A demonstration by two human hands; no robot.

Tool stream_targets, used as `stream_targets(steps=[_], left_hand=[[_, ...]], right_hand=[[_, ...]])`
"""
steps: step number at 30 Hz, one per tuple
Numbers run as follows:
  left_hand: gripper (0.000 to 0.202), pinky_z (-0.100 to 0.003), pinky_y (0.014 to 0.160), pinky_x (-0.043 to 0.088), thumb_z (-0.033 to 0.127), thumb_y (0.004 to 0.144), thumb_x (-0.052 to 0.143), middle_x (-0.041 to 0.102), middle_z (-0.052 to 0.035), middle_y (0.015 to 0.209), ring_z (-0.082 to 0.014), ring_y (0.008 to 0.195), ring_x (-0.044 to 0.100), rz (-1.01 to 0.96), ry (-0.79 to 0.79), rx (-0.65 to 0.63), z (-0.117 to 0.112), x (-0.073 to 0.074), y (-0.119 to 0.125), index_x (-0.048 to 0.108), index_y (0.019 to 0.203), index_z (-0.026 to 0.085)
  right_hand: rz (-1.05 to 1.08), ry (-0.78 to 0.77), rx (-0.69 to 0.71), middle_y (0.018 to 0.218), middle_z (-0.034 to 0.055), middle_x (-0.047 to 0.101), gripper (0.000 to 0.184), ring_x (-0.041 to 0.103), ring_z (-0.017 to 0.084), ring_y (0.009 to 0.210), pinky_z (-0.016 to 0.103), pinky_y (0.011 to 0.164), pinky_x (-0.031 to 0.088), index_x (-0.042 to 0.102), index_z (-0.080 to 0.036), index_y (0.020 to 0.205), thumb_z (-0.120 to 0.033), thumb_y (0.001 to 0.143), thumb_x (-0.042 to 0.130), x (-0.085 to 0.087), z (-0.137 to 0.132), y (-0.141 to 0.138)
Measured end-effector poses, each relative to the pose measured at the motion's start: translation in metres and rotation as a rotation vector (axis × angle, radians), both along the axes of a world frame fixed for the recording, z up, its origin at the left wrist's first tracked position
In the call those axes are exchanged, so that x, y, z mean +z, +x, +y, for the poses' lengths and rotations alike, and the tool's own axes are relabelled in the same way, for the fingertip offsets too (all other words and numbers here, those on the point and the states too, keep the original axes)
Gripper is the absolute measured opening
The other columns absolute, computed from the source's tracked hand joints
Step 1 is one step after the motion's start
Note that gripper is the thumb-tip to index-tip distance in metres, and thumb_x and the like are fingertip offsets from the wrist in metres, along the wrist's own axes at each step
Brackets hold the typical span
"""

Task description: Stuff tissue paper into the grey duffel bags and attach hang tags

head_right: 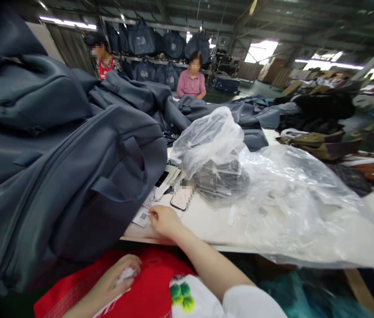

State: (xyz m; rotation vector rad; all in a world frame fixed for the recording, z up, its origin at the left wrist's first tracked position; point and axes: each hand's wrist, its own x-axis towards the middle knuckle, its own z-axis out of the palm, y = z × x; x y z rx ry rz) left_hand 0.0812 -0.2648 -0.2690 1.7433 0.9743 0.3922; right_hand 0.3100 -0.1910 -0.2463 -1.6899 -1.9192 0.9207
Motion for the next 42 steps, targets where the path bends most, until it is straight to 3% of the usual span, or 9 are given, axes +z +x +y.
stream_targets(steps=[3, 9, 14, 17, 20, 24, 32, 36, 42], left_hand=[[0.027, -0.042, 0.106, 0.038, 0.046, 0.081, 0.057, 0.052, -0.0111, 0.139, -0.0255, 0.13, 0.047, -0.057, -0.108, -0.022, -0.01, -0.01, -0.008, 0.065, 0.096, 0.024], [0.029, -0.043, 0.099, 0.047, 0.034, 0.084, 0.045, 0.068, -0.0115, 0.117, -0.0252, 0.109, 0.063, -0.04, 0.032, 0.196, -0.005, -0.015, -0.011, 0.071, 0.086, 0.022], [0.026, -0.032, 0.068, 0.051, 0.021, 0.072, 0.041, 0.067, -0.0046, 0.068, -0.0207, 0.069, 0.065, 0.026, 0.178, 0.362, 0.017, 0.019, -0.008, 0.065, 0.061, 0.02], [0.022, -0.029, 0.063, 0.046, 0.02, 0.072, 0.043, 0.064, -0.0026, 0.064, -0.0187, 0.064, 0.061, 0.1, 0.172, 0.33, 0.033, 0.042, 0.002, 0.062, 0.06, 0.019], [0.035, -0.028, 0.064, 0.043, 0.036, 0.085, 0.046, 0.062, -0.002, 0.06, -0.0171, 0.061, 0.059, 0.109, 0.217, 0.252, 0.05, 0.058, 0.019, 0.059, 0.057, 0.019], [0.055, -0.028, 0.064, 0.043, 0.045, 0.094, 0.034, 0.059, -0.002, 0.053, -0.0159, 0.057, 0.058, 0.035, 0.275, 0.227, 0.07, 0.073, 0.045, 0.057, 0.051, 0.02], [0.023, -0.032, 0.084, 0.048, 0.037, 0.085, 0.058, 0.068, -0.0072, 0.101, -0.0219, 0.096, 0.064, 0.113, 0.75, 0.236, 0.09, 0.105, 0.102, 0.063, 0.1, 0.019], [0.07, -0.035, 0.076, 0.052, 0.046, 0.072, 0.072, 0.066, -0.0118, 0.114, -0.0297, 0.099, 0.066, 0.268, 0.697, 0.263, 0.087, 0.106, 0.128, 0.045, 0.131, 0.02], [0.071, -0.035, 0.072, 0.053, 0.035, 0.083, 0.06, 0.073, -0.0103, 0.102, -0.0283, 0.087, 0.071, 0.154, 0.57, 0.174, 0.089, 0.088, 0.123, 0.027, 0.143, 0.019]], right_hand=[[-0.173, 0.095, -0.219, 0.106, 0.0115, 0.066, 0.029, 0.061, 0.021, 0.094, 0.032, 0.084, 0.043, 0.063, -0.015, 0.109, -0.034, 0.088, 0.057, -0.004, 0.032, 0.008], [-0.111, 0.051, -0.249, 0.101, 0.0118, 0.066, 0.016, 0.059, 0.022, 0.098, 0.032, 0.085, 0.041, 0.068, -0.015, 0.089, -0.029, 0.082, 0.064, -0.022, 0.062, 0.001], [0.084, 0.066, -0.339, 0.083, 0.007, 0.07, 0.018, 0.063, 0.019, 0.079, 0.03, 0.074, 0.044, 0.069, -0.016, 0.081, -0.032, 0.081, 0.062, -0.023, 0.066, 0.029], [0.213, 0.093, -0.405, 0.084, 0.006, 0.071, 0.027, 0.063, 0.017, 0.075, 0.028, 0.069, 0.047, 0.064, -0.016, 0.085, -0.041, 0.085, 0.053, -0.013, 0.066, 0.048], [0.578, 0.143, -0.463, 0.087, 0.0045, 0.071, 0.031, 0.063, 0.015, 0.075, 0.027, 0.07, 0.049, 0.057, -0.018, 0.085, -0.048, 0.086, 0.049, 0.006, 0.061, 0.058], [1.114, 0.219, -0.468, 0.073, -0.0001, 0.067, 0.03, 0.064, 0.016, 0.074, 0.03, 0.073, 0.05, 0.052, -0.021, 0.077, -0.047, 0.075, 0.067, 0.04, 0.049, 0.064], [1.231, 0.234, -0.397, 0.072, 0.0007, 0.068, 0.023, 0.064, 0.015, 0.072, 0.03, 0.074, 0.049, 0.053, -0.02, 0.078, -0.039, 0.079, 0.065, 0.074, 0.017, 0.061], [1.246, 0.174, -0.349, 0.072, 0.0014, 0.068, 0.025, 0.064, 0.016, 0.071, 0.03, 0.071, 0.049, 0.052, -0.02, 0.076, -0.041, 0.081, 0.065, 0.082, -0.002, 0.049], [1.248, 0.143, -0.374, 0.07, 0.0001, 0.066, 0.028, 0.062, 0.014, 0.071, 0.028, 0.075, 0.048, 0.052, -0.02, 0.074, -0.041, 0.076, 0.071, 0.082, -0.013, 0.048]])
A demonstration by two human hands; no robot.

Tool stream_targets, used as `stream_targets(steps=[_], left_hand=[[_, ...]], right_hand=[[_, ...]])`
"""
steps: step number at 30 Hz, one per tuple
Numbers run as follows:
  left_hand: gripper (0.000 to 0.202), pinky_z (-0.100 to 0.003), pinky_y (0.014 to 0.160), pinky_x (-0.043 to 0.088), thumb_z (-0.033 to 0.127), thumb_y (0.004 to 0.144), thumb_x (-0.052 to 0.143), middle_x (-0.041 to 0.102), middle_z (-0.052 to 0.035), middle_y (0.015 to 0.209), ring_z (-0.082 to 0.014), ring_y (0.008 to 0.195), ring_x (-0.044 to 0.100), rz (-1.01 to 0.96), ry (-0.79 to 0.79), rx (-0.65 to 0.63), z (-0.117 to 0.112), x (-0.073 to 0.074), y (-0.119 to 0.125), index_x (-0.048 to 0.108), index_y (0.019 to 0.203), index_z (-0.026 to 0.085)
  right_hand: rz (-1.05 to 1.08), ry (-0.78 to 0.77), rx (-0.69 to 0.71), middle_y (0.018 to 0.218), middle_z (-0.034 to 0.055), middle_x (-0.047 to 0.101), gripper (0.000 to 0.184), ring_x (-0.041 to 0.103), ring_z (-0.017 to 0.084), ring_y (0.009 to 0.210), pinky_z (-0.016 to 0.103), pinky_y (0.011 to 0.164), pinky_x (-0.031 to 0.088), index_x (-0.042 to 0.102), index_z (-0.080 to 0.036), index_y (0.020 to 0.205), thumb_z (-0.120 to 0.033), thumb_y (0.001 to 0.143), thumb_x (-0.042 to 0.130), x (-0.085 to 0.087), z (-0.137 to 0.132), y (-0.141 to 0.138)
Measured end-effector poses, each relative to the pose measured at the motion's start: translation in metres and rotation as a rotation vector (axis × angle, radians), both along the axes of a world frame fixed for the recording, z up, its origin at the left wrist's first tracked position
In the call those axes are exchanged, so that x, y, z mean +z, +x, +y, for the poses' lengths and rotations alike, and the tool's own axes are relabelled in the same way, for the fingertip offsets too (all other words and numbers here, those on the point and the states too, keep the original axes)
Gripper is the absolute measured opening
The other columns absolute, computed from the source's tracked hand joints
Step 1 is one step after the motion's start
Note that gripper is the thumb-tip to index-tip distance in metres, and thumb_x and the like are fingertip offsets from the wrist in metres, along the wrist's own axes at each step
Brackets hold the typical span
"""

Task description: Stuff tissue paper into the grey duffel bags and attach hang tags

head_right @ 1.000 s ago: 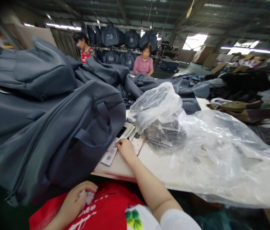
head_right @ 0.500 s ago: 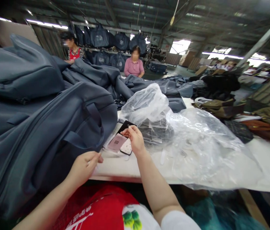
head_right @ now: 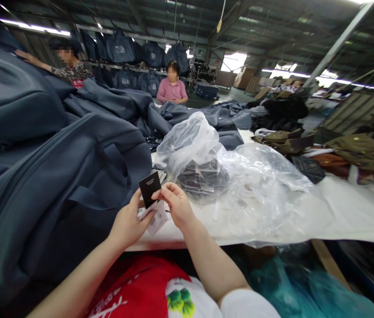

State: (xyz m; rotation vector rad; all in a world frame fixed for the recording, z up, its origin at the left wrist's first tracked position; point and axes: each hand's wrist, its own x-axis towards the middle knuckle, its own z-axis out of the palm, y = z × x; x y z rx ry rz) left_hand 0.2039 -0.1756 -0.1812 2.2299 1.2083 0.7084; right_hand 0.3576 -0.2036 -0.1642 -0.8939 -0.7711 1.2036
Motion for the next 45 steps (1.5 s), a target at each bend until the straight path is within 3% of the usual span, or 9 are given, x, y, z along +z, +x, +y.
stream_targets(steps=[7, 10, 15, 22, 26, 30, 34, 39, 45], left_hand=[[0.087, -0.038, 0.085, 0.054, 0.03, 0.086, 0.055, 0.067, -0.0149, 0.12, -0.0261, 0.101, 0.068, -0.094, 0.133, -0.095, -0.003, -0.019, -0.018, -0.002, 0.151, 0.018], [0.077, -0.036, 0.086, 0.054, 0.031, 0.088, 0.053, 0.063, -0.0145, 0.126, -0.0248, 0.104, 0.067, -0.084, 0.13, -0.091, -0.003, -0.016, -0.02, 0.009, 0.151, 0.021], [0.044, -0.033, 0.094, 0.05, 0.028, 0.091, 0.047, 0.064, -0.0079, 0.125, -0.0202, 0.108, 0.064, -0.066, 0.128, -0.194, -0.003, -0.008, -0.021, 0.047, 0.135, 0.024], [0.097, -0.041, 0.104, 0.045, 0.035, 0.058, 0.082, 0.051, -0.0156, 0.14, -0.0294, 0.124, 0.054, -0.003, -0.003, -0.076, -0.004, -0.008, -0.026, 0.036, 0.141, 0.014], [0.08, -0.04, 0.101, 0.047, 0.025, 0.065, 0.075, 0.055, -0.0129, 0.136, -0.0283, 0.119, 0.057, 0.048, -0.022, -0.058, -0.003, -0.009, -0.028, 0.04, 0.138, 0.016], [0.05, -0.038, 0.098, 0.047, 0.017, 0.074, 0.06, 0.065, -0.0093, 0.123, -0.0253, 0.11, 0.062, 0.044, -0.051, -0.085, -0.002, -0.008, -0.029, 0.056, 0.124, 0.017], [0.034, -0.032, 0.093, 0.048, 0.022, 0.077, 0.058, 0.072, -0.0067, 0.11, -0.0227, 0.101, 0.066, -0.049, -0.223, -0.217, 0.002, 0.001, -0.032, 0.069, 0.109, 0.018], [0.031, -0.027, 0.078, 0.049, 0.037, 0.078, 0.061, 0.074, -0.0044, 0.09, -0.0213, 0.086, 0.065, -0.123, -0.649, -0.449, 0.014, 0.008, -0.043, 0.073, 0.094, 0.014], [0.031, -0.021, 0.057, 0.041, 0.04, 0.066, 0.07, 0.06, 0.0022, 0.067, -0.0116, 0.06, 0.05, -0.102, -0.97, -0.468, 0.026, -0.005, -0.053, 0.069, 0.083, 0.013]], right_hand=[[-0.128, -0.121, -0.07, 0.062, -0.0017, 0.063, 0.032, 0.044, 0.006, 0.048, 0.018, 0.048, 0.035, 0.053, -0.018, 0.071, -0.045, 0.076, 0.068, -0.017, 0.007, -0.002], [-0.117, -0.159, -0.007, 0.068, -0.0011, 0.065, 0.038, 0.042, 0.004, 0.039, 0.018, 0.038, 0.026, 0.05, -0.018, 0.074, -0.053, 0.076, 0.064, -0.02, 0.004, -0.008], [-0.112, -0.166, 0.072, 0.063, -0.0045, 0.061, 0.041, 0.051, 0.007, 0.037, 0.018, 0.036, 0.032, 0.047, -0.02, 0.078, -0.058, 0.077, 0.06, -0.026, 0.0, -0.016], [-0.128, -0.155, 0.026, 0.048, -0.0073, 0.049, 0.034, 0.034, 0.006, 0.037, 0.018, 0.034, 0.022, 0.046, -0.02, 0.072, -0.049, 0.078, 0.061, -0.022, 0.002, -0.008], [-0.094, -0.126, 0.046, 0.044, -0.0075, 0.043, 0.029, 0.032, 0.006, 0.042, 0.019, 0.042, 0.021, 0.046, -0.019, 0.068, -0.04, 0.076, 0.063, -0.015, 0.001, 0.0], [-0.061, -0.135, 0.252, 0.043, -0.0095, 0.035, 0.031, 0.023, 0.005, 0.04, 0.021, 0.043, 0.015, 0.044, -0.019, 0.067, -0.04, 0.076, 0.065, -0.014, -0.001, 0.005], [-0.185, -0.117, 0.49, 0.044, -0.0109, 0.032, 0.033, 0.019, 0.005, 0.04, 0.021, 0.043, 0.013, 0.045, -0.019, 0.071, -0.045, 0.08, 0.063, -0.014, -0.004, 0.006], [-0.75, 0.141, 0.487, 0.062, -0.0032, 0.052, 0.024, 0.044, 0.008, 0.057, 0.019, 0.054, 0.033, 0.055, -0.015, 0.072, -0.036, 0.084, 0.06, -0.005, -0.01, 0.003], [-1.178, 0.322, 0.569, 0.065, -0.0031, 0.059, 0.013, 0.052, 0.008, 0.06, 0.018, 0.058, 0.036, 0.064, -0.016, 0.078, -0.025, 0.085, 0.058, 0.003, -0.012, -0.003]])
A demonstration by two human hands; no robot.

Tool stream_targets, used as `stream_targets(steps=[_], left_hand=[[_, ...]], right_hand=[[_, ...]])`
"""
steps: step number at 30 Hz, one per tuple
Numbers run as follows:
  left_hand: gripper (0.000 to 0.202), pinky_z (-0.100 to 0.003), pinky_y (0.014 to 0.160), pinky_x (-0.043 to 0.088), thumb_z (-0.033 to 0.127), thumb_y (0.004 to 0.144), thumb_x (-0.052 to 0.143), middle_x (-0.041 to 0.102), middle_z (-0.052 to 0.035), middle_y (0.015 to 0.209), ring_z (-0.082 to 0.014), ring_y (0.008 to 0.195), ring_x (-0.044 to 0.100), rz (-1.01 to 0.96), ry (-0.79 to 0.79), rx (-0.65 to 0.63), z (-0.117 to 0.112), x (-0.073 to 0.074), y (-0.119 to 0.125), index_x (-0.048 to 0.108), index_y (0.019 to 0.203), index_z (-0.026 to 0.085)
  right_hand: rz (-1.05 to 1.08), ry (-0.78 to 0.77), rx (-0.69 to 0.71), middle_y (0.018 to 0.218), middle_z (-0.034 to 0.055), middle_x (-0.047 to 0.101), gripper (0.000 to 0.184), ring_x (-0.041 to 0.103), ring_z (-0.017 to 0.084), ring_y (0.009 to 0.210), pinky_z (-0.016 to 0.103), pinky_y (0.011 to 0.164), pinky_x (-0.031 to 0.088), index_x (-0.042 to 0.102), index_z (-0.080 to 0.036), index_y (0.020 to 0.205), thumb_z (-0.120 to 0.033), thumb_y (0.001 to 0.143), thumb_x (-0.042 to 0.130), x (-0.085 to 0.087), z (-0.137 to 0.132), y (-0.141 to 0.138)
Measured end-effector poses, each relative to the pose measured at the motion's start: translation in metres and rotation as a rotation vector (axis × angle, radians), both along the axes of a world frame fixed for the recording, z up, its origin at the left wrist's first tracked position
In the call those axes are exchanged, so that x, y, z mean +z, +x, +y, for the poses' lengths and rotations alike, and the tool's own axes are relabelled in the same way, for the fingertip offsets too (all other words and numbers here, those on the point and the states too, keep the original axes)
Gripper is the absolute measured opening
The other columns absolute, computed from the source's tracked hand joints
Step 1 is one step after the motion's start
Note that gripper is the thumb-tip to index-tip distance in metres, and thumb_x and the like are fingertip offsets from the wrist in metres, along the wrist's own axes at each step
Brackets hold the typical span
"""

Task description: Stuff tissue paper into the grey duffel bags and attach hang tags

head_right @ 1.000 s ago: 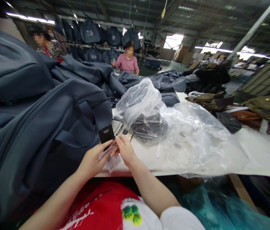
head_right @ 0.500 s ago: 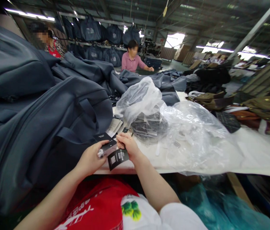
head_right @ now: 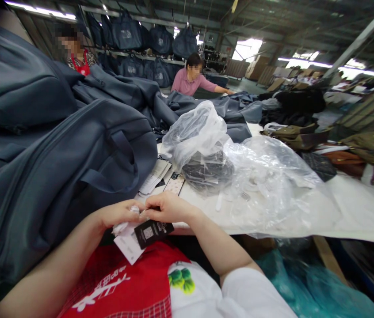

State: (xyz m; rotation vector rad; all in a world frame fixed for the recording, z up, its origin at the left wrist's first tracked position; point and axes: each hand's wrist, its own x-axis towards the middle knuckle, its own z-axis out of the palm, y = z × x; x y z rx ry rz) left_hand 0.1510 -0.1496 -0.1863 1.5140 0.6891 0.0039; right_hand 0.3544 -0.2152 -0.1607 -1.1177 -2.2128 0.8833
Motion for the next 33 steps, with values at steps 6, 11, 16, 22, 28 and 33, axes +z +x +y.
stream_targets(steps=[6, 11, 16, 22, 28, 33], left_hand=[[0.032, -0.027, 0.072, 0.048, 0.03, 0.058, 0.069, 0.064, -0.0011, 0.081, -0.0171, 0.076, 0.057, -0.154, -0.049, 0.039, -0.013, 0.001, 0.014, 0.066, 0.086, 0.014], [0.032, -0.031, 0.078, 0.051, 0.024, 0.054, 0.075, 0.069, -0.0021, 0.084, -0.0202, 0.081, 0.062, -0.068, 0.152, 0.016, -0.02, 0.007, 0.02, 0.069, 0.084, 0.015], [0.043, -0.029, 0.084, 0.049, 0.018, 0.058, 0.07, 0.07, -0.0039, 0.098, -0.0196, 0.089, 0.063, -0.034, 0.238, 0.047, -0.014, 0.006, 0.006, 0.067, 0.101, 0.015], [0.042, -0.028, 0.077, 0.05, 0.02, 0.06, 0.07, 0.069, -0.0034, 0.091, -0.019, 0.082, 0.063, -0.031, 0.213, 0.125, -0.008, 0.004, -0.005, 0.065, 0.101, 0.014], [0.028, -0.029, 0.076, 0.05, 0.03, 0.066, 0.068, 0.07, -0.0037, 0.085, -0.02, 0.081, 0.063, -0.011, 0.238, 0.112, -0.01, 0.0, 0.002, 0.069, 0.089, 0.013], [0.029, -0.028, 0.074, 0.05, 0.03, 0.066, 0.067, 0.07, -0.0031, 0.083, -0.019, 0.077, 0.063, -0.013, 0.224, 0.116, -0.013, -0.001, 0.009, 0.069, 0.089, 0.013]], right_hand=[[-0.1, 0.179, -0.155, 0.071, 0.0005, 0.065, 0.009, 0.056, 0.011, 0.064, 0.02, 0.061, 0.038, 0.064, -0.017, 0.08, -0.021, 0.084, 0.057, -0.01, -0.001, -0.024], [0.029, 0.168, -0.292, 0.077, 0.0019, 0.066, 0.013, 0.058, 0.012, 0.068, 0.022, 0.065, 0.041, 0.062, -0.018, 0.085, -0.025, 0.089, 0.051, -0.021, -0.001, -0.031], [0.341, -0.05, -0.549, 0.059, -0.0032, 0.06, 0.02, 0.051, 0.009, 0.051, 0.02, 0.053, 0.04, 0.056, -0.019, 0.077, -0.033, 0.091, 0.05, -0.029, 0.005, -0.014], [0.641, -0.157, -0.757, 0.055, -0.0029, 0.061, 0.033, 0.047, 0.007, 0.04, 0.02, 0.042, 0.034, 0.051, -0.019, 0.073, -0.049, 0.085, 0.056, -0.041, 0.01, 0.013], [0.873, -0.233, -0.809, 0.057, -0.0013, 0.064, 0.04, 0.058, 0.011, 0.049, 0.02, 0.047, 0.039, 0.048, -0.019, 0.076, -0.057, 0.08, 0.06, -0.042, 0.007, 0.015], [0.857, -0.434, -0.613, 0.062, -0.0003, 0.064, 0.039, 0.059, 0.011, 0.053, 0.021, 0.05, 0.04, 0.05, -0.018, 0.076, -0.055, 0.079, 0.063, -0.04, 0.0, -0.004]])
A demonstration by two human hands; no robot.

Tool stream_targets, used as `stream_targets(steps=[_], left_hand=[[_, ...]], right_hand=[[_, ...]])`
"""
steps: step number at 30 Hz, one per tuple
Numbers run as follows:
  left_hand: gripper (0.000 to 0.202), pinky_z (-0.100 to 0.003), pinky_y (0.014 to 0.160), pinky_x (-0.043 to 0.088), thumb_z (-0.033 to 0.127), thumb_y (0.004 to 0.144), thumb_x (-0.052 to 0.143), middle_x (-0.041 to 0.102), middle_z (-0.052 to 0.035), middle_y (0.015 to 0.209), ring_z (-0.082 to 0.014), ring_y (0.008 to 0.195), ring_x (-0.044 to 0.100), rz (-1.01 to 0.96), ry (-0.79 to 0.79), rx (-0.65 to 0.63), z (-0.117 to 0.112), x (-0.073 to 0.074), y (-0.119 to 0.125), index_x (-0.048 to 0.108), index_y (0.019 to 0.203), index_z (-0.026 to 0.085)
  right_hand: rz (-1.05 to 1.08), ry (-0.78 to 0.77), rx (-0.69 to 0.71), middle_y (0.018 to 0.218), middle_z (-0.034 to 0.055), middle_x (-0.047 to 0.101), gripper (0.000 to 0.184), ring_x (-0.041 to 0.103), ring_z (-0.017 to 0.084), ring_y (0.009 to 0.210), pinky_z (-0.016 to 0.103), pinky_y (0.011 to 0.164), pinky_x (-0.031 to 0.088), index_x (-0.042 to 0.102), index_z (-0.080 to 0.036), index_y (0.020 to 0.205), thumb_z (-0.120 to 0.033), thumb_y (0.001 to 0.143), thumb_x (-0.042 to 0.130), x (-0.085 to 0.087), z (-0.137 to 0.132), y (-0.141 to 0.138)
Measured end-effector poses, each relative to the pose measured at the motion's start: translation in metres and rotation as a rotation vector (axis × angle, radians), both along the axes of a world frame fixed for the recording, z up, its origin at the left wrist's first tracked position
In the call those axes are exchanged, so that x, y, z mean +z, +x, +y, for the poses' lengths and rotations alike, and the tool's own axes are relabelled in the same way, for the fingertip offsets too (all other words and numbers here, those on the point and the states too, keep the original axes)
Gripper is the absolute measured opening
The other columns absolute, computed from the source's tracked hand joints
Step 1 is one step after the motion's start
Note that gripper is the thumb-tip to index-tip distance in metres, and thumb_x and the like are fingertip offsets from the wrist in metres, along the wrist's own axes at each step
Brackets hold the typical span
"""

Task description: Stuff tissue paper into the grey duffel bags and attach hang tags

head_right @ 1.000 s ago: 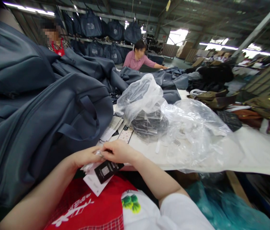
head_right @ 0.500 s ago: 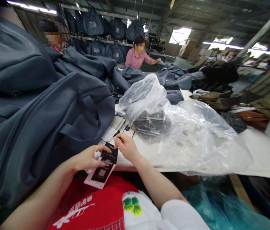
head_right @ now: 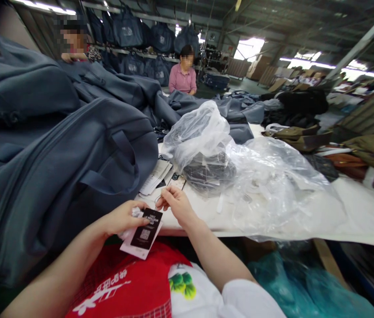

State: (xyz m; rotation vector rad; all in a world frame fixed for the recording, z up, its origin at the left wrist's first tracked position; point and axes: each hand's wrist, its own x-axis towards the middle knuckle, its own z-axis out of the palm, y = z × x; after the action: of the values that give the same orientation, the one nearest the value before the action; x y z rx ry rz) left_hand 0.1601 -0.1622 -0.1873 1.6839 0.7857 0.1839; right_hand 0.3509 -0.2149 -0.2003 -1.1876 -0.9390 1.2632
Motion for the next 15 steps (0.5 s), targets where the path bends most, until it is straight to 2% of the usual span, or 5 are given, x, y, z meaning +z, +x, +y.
stream_targets(steps=[3, 6, 9, 12, 15], left_hand=[[0.031, -0.029, 0.076, 0.049, 0.03, 0.065, 0.067, 0.07, -0.0032, 0.087, -0.0204, 0.081, 0.063, 0.047, 0.058, 0.013, -0.002, -0.003, 0.002, 0.069, 0.091, 0.013], [0.034, -0.029, 0.077, 0.049, 0.03, 0.063, 0.069, 0.07, -0.0029, 0.086, -0.0203, 0.081, 0.063, 0.061, 0.044, 0.054, -0.003, -0.006, 0.001, 0.069, 0.092, 0.013], [0.032, -0.027, 0.068, 0.048, 0.028, 0.062, 0.068, 0.068, -0.0012, 0.075, -0.0174, 0.07, 0.062, 0.034, -0.076, 0.089, -0.004, -0.006, -0.003, 0.068, 0.089, 0.012], [0.034, -0.026, 0.064, 0.047, 0.026, 0.06, 0.07, 0.066, -0.0008, 0.073, -0.0154, 0.066, 0.059, 0.001, -0.149, 0.118, -0.004, -0.006, -0.006, 0.066, 0.09, 0.01], [0.042, -0.027, 0.067, 0.049, 0.021, 0.056, 0.072, 0.068, -0.0023, 0.078, -0.0163, 0.07, 0.061, 0.0, -0.132, 0.132, -0.004, -0.008, -0.006, 0.065, 0.096, 0.01]], right_hand=[[-0.042, 0.038, 0.149, 0.071, 0.0007, 0.064, 0.031, 0.058, 0.01, 0.062, 0.023, 0.059, 0.044, 0.053, -0.017, 0.077, -0.046, 0.081, 0.062, 0.006, -0.004, -0.009], [-0.146, 0.034, 0.239, 0.063, -0.0033, 0.058, 0.022, 0.049, 0.009, 0.053, 0.021, 0.053, 0.039, 0.052, -0.018, 0.086, -0.04, 0.09, 0.049, 0.011, -0.008, -0.01], [-0.57, 0.176, 0.314, 0.064, -0.0033, 0.057, 0.016, 0.049, 0.009, 0.055, 0.021, 0.055, 0.038, 0.059, -0.018, 0.095, -0.031, 0.089, 0.053, 0.015, -0.014, -0.009], [-1.058, 0.443, 0.382, 0.087, 0.0045, 0.065, 0.022, 0.057, 0.013, 0.073, 0.024, 0.066, 0.042, 0.064, -0.019, 0.106, -0.025, 0.087, 0.058, 0.015, -0.021, -0.011], [-1.407, 0.612, 0.43, 0.088, 0.0082, 0.064, 0.018, 0.058, 0.016, 0.075, 0.027, 0.065, 0.041, 0.064, -0.016, 0.102, -0.021, 0.092, 0.05, 0.015, -0.024, -0.016]])
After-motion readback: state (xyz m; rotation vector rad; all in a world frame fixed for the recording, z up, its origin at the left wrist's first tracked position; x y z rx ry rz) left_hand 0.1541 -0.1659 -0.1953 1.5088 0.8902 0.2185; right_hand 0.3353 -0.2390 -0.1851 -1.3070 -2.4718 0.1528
